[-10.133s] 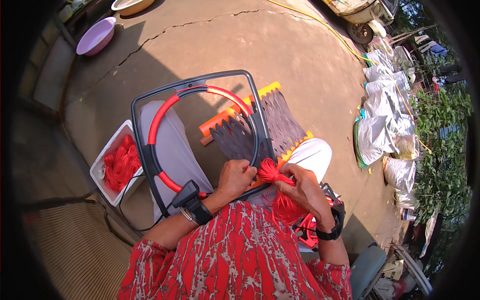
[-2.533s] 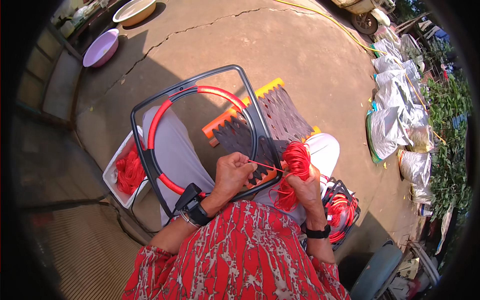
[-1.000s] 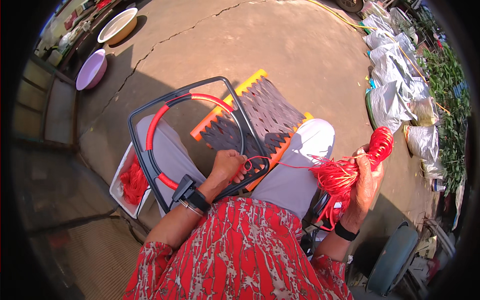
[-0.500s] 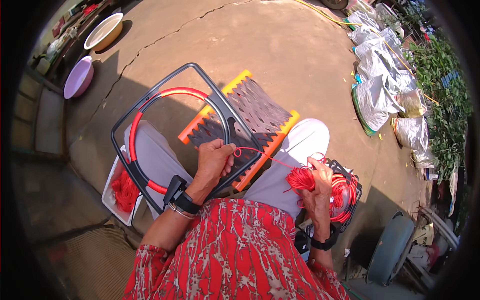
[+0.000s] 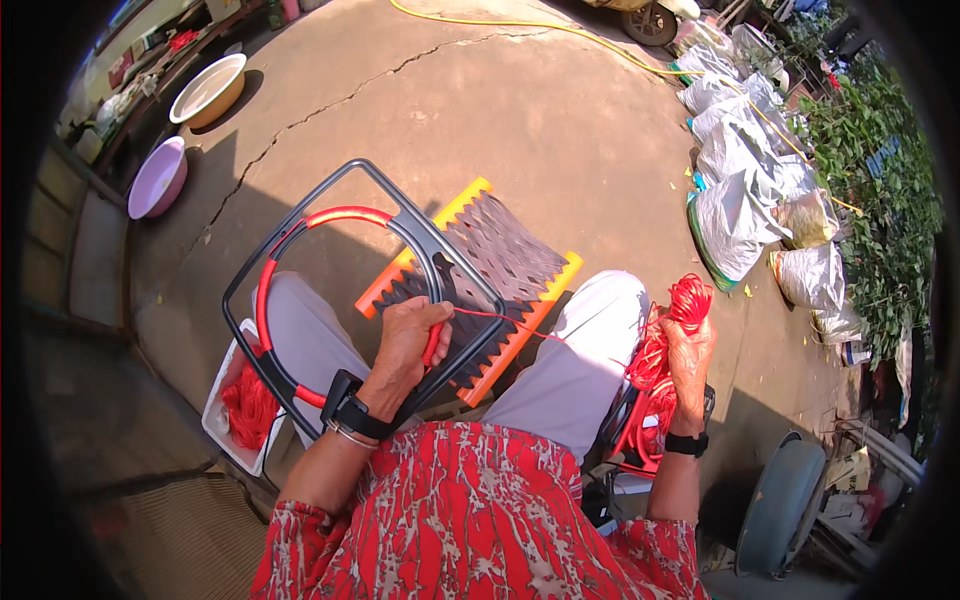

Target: Wrapping a black and orange circular frame with red rope or twine by hand.

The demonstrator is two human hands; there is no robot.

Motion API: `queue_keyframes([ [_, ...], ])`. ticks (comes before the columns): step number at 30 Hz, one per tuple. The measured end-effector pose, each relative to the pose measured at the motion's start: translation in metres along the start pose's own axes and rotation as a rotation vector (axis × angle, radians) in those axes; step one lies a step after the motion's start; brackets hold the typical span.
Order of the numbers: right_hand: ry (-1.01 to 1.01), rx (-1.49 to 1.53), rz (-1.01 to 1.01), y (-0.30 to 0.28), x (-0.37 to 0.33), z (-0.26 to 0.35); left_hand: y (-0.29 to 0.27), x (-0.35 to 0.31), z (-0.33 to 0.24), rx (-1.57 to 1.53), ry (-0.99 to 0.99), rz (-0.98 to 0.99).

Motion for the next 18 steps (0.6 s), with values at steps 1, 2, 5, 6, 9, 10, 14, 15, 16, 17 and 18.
queue_keyframes([
  [1, -0.075, -0.042, 0.008, 0.002, 0.017, 0.011, -0.001, 0.003, 0.000, 0.001, 0.006, -0.012],
  [2, -0.133, -0.086, 0.004, 0.003, 0.033, 0.013, 0.001, 0.005, -0.001, 0.002, 0.013, -0.003],
  [5, -0.352, -0.233, -0.046, -0.001, 0.069, 0.028, -0.003, 0.011, -0.008, -0.007, 0.030, -0.076],
  [6, -0.358, -0.225, -0.038, 0.003, 0.071, 0.034, -0.009, 0.013, -0.011, -0.051, 0.040, -0.102],
  [9, 0.129, -0.382, 0.335, 0.053, 0.050, 0.022, -0.026, 0.012, -0.022, -0.095, 0.070, -0.152],
  [10, 0.053, -0.473, 0.497, 0.083, 0.028, 0.048, -0.026, 0.011, -0.025, -0.096, 0.074, -0.149],
  [14, -0.184, -0.499, 1.052, 0.165, -0.036, 0.063, -0.017, 0.005, -0.042, -0.093, 0.113, -0.108],
  [15, -0.270, -0.492, 1.081, 0.173, -0.045, 0.067, -0.015, 0.003, -0.043, -0.093, 0.112, -0.108],
  [16, -0.289, -0.508, 1.113, 0.175, -0.054, 0.055, -0.012, 0.002, -0.044, -0.108, 0.107, -0.098],
  [17, -0.307, -0.526, 1.145, 0.175, -0.063, 0.044, -0.010, 0.002, -0.045, -0.123, 0.101, -0.087],
  [18, -0.310, -0.525, 1.154, 0.175, -0.065, 0.045, -0.012, 0.001, -0.045, -0.128, 0.103, -0.095],
])
Point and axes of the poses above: each hand's wrist, its own x-axis towards the middle knuckle, its own y-axis out of the palm, z = x × y, the point moved 10 cm from there along x, towards the middle knuckle
